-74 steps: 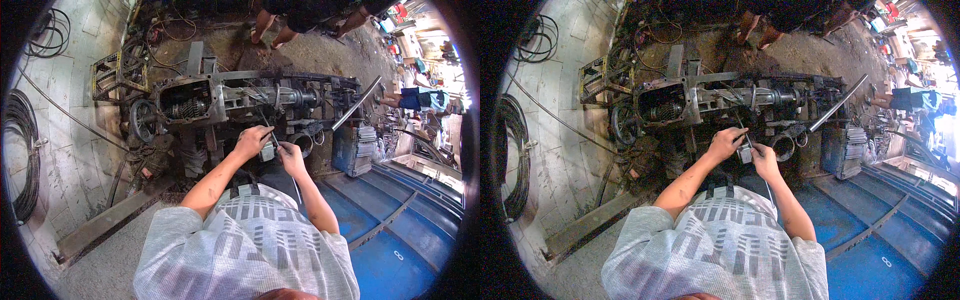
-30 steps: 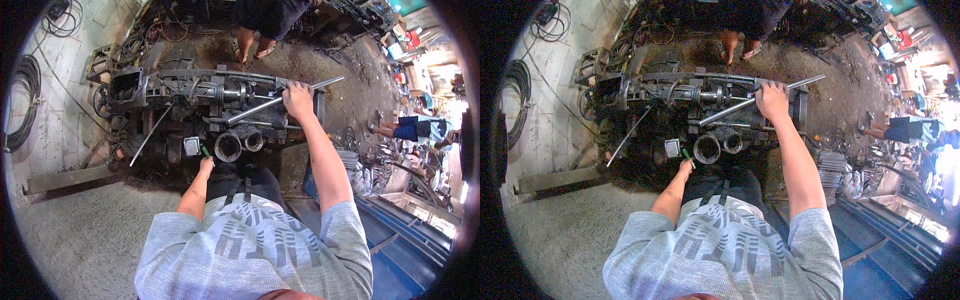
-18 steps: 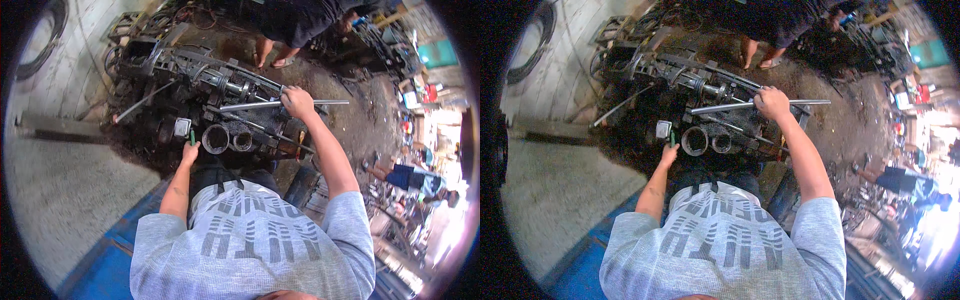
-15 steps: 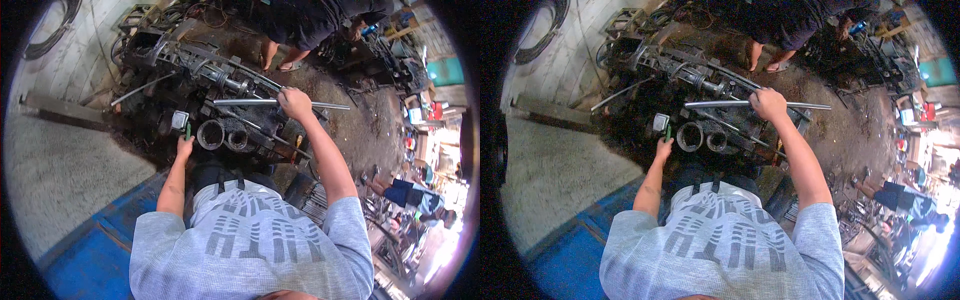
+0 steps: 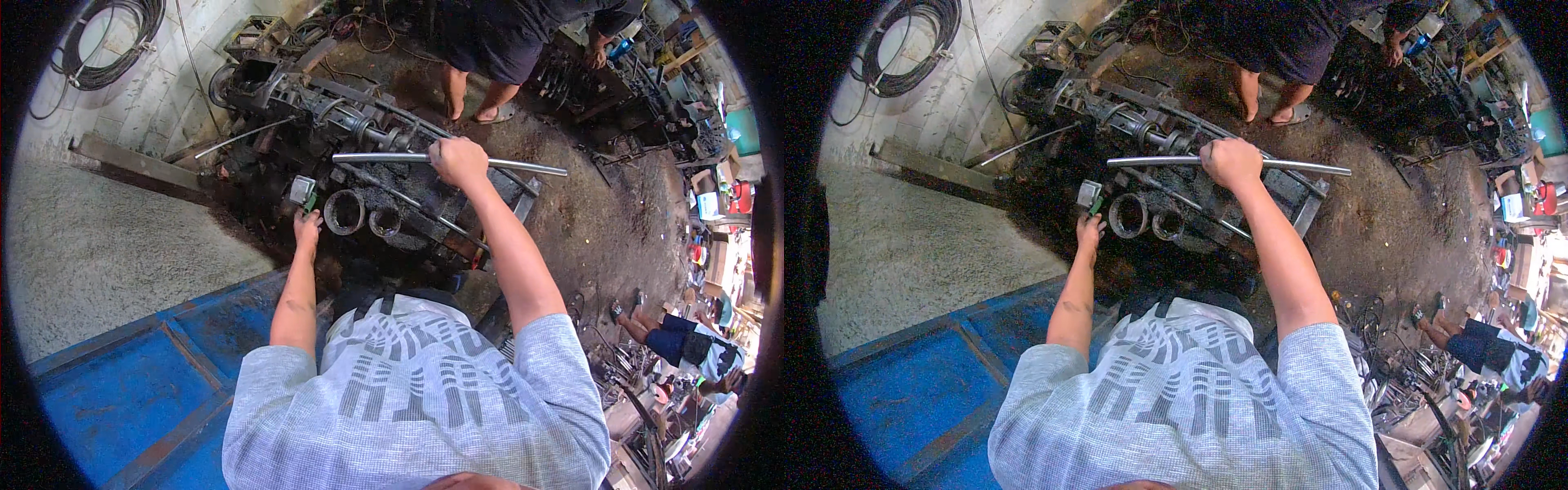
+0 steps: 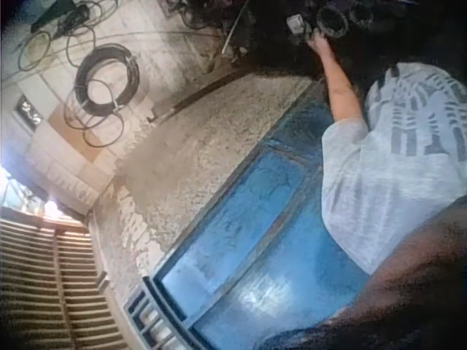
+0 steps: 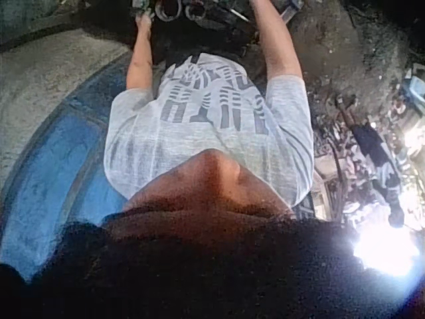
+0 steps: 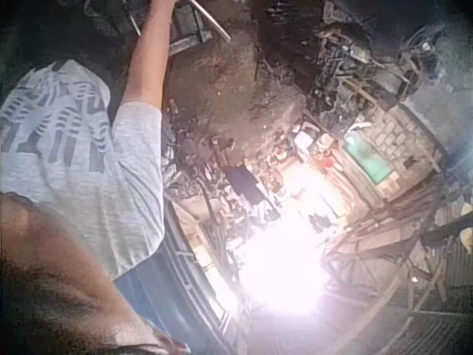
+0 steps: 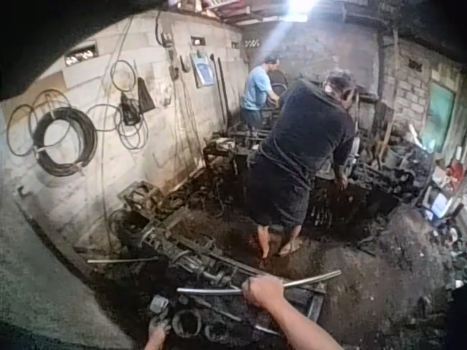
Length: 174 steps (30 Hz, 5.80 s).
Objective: Operate a lathe-like machine to process metal rods, involving loading, adjusting levers, and inspecting the processed parts.
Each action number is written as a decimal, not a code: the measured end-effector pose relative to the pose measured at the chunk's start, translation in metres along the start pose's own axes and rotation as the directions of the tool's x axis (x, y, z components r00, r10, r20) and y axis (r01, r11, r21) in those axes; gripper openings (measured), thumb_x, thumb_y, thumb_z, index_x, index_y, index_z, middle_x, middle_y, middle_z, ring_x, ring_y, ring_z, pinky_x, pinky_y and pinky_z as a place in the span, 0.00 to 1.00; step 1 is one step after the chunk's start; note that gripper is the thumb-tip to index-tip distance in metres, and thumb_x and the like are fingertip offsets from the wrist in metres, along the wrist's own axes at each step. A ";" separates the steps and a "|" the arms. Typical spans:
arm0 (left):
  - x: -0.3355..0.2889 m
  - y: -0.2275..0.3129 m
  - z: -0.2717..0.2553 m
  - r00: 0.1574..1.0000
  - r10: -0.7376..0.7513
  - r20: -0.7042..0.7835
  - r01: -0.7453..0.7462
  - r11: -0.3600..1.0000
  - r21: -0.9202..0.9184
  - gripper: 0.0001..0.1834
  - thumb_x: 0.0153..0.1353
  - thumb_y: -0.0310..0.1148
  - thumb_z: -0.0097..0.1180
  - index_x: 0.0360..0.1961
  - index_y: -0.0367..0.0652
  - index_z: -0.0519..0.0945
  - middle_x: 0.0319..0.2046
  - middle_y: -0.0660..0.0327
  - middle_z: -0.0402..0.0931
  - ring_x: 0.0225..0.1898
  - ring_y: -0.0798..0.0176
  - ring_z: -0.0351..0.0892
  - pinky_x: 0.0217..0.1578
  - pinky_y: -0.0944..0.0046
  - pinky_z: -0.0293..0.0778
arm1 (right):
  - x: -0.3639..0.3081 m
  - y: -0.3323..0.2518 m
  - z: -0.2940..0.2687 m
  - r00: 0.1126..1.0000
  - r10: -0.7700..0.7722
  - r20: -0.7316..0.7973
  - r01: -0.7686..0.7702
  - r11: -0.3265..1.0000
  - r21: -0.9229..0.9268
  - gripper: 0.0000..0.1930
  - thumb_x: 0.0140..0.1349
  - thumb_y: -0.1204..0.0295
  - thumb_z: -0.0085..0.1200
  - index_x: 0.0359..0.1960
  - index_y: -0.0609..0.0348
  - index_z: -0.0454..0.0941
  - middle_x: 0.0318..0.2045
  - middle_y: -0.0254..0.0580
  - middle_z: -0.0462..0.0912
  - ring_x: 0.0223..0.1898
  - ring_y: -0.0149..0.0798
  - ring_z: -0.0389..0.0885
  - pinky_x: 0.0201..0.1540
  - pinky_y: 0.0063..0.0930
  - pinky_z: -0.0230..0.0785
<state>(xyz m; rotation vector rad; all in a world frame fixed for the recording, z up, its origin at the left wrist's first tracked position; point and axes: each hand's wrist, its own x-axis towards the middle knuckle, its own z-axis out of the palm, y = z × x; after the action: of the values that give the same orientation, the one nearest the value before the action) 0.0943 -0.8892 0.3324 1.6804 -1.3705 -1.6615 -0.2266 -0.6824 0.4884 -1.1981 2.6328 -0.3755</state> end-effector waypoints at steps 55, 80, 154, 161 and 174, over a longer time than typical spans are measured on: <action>-0.019 0.020 0.004 1.000 0.020 -0.001 -0.020 0.994 0.104 0.11 0.58 0.35 0.58 0.29 0.37 0.75 0.23 0.67 0.70 0.26 0.72 0.65 0.28 0.67 0.61 | -0.006 0.002 0.001 0.997 0.034 -0.073 -0.037 0.999 -0.040 0.20 0.59 0.58 0.41 0.23 0.57 0.82 0.26 0.53 0.82 0.30 0.55 0.82 0.36 0.47 0.75; -0.017 0.021 0.005 1.000 -0.024 -0.004 0.025 0.998 0.061 0.12 0.58 0.38 0.60 0.22 0.44 0.75 0.23 0.69 0.73 0.26 0.73 0.70 0.23 0.68 0.60 | -0.008 0.006 0.005 0.995 0.038 -0.097 -0.045 0.996 -0.076 0.20 0.58 0.59 0.43 0.19 0.60 0.81 0.22 0.55 0.80 0.27 0.57 0.81 0.34 0.48 0.74; -0.024 0.010 -0.008 0.982 -0.148 0.117 0.141 0.988 0.070 0.35 0.59 0.42 0.55 0.67 0.46 0.60 0.49 0.64 0.77 0.43 0.65 0.78 0.34 0.65 0.66 | -0.021 0.017 0.006 0.989 -0.005 -0.148 -0.016 0.990 -0.140 0.21 0.59 0.58 0.42 0.19 0.59 0.80 0.22 0.56 0.80 0.27 0.57 0.80 0.33 0.49 0.74; -0.033 0.014 -0.004 0.977 -0.150 0.152 0.138 0.987 0.087 0.35 0.61 0.41 0.54 0.67 0.45 0.58 0.53 0.63 0.75 0.48 0.63 0.78 0.41 0.64 0.68 | -0.028 0.018 0.000 0.987 -0.052 -0.155 0.024 0.984 -0.176 0.17 0.57 0.60 0.44 0.19 0.57 0.79 0.21 0.53 0.80 0.26 0.56 0.80 0.31 0.49 0.73; -0.038 0.014 -0.008 0.980 -0.131 0.152 0.119 0.989 0.087 0.33 0.63 0.41 0.53 0.68 0.46 0.59 0.55 0.61 0.73 0.51 0.63 0.76 0.46 0.61 0.68 | -0.028 0.022 0.005 0.990 -0.027 -0.136 0.005 0.987 -0.159 0.22 0.59 0.58 0.42 0.19 0.63 0.79 0.22 0.58 0.79 0.26 0.59 0.80 0.34 0.50 0.73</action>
<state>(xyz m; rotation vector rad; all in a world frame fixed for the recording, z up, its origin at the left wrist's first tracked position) 0.1045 -0.8666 0.3649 1.7425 -1.4451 -1.8694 -0.2228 -0.6480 0.4790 -1.2841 2.8192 -0.2647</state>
